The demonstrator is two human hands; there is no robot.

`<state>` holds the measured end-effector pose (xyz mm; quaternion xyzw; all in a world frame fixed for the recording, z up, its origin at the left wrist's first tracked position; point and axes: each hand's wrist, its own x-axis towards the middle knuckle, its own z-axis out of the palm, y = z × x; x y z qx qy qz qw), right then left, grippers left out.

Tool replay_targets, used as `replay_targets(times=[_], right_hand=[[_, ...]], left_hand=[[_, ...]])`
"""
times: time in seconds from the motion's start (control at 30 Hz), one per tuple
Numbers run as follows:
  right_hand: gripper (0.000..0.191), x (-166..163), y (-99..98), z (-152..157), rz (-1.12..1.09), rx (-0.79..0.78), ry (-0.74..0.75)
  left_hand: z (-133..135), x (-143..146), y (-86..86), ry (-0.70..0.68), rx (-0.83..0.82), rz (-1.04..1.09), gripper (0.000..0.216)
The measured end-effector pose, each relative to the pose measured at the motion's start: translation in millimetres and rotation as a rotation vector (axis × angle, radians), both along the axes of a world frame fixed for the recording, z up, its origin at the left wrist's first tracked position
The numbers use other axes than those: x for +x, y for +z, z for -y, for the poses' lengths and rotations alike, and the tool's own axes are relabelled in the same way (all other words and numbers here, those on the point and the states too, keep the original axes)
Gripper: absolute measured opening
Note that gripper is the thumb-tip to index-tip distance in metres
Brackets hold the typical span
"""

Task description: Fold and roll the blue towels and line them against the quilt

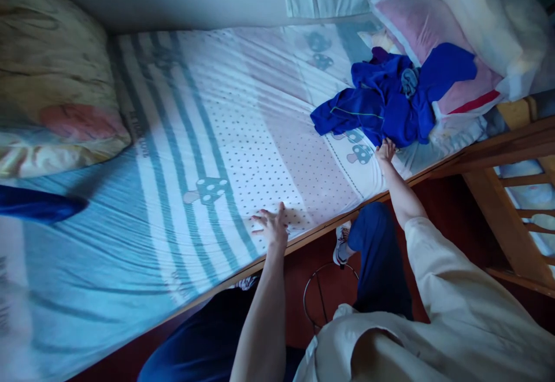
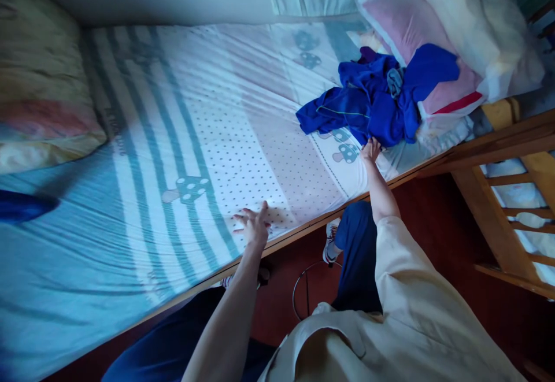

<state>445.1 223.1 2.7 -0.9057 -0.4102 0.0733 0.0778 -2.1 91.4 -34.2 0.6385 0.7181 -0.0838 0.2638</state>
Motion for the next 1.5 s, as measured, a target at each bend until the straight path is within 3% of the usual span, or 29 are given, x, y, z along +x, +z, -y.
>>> replay_targets(times=[0.13,0.3,0.43,0.53,0.67,0.8,0.9,1.03,1.2,1.33,1.43,1.5], right_hand=[[0.044,-8,16.6,27,-0.097,0.281,0.108],[0.036,-58,42.6,117,-0.297,0.531,0.054],[0.030,-124,60.3,210,-0.590,0.592,0.046],[0.023,-171,65.9,270,-0.759,0.622,0.084],[0.021,-208,63.3,322,-0.903,0.616,0.135],[0.023,-217,67.7,337,-0.969,0.617,0.211],[0.025,-217,88.3,327,-1.059,0.629,0.401],[0.025,-226,132.1,314,-1.143,0.618,0.746],[0.017,-243,165.3,324,-1.047,0.695,0.852],[0.047,-240,159.3,331,-0.891,0.725,0.869],[0.035,-231,145.5,328,-0.787,0.601,0.946],[0.027,-228,138.5,326,-0.736,0.547,1.017]], left_hand=[[-4,-1,3.1,0.002,-0.034,0.009,0.098],[-6,-1,6.1,-0.004,-0.034,0.001,0.089],[-6,3,16.0,0.012,-0.009,0.009,0.098],[1,5,28.1,0.009,0.017,0.029,0.086],[42,8,43.4,-0.025,0.039,0.179,0.065],[122,29,56.3,-0.225,0.141,0.598,0.069],[166,57,78.1,-0.262,0.312,0.786,0.066],[172,82,132.8,-0.105,0.573,0.881,0.043],[164,66,194.5,-0.033,0.608,0.880,0.024],[184,44,222.4,0.074,0.639,0.843,0.016],[203,31,240.0,0.178,0.706,0.814,0.022],[214,22,252.9,0.177,0.784,0.792,0.021]])
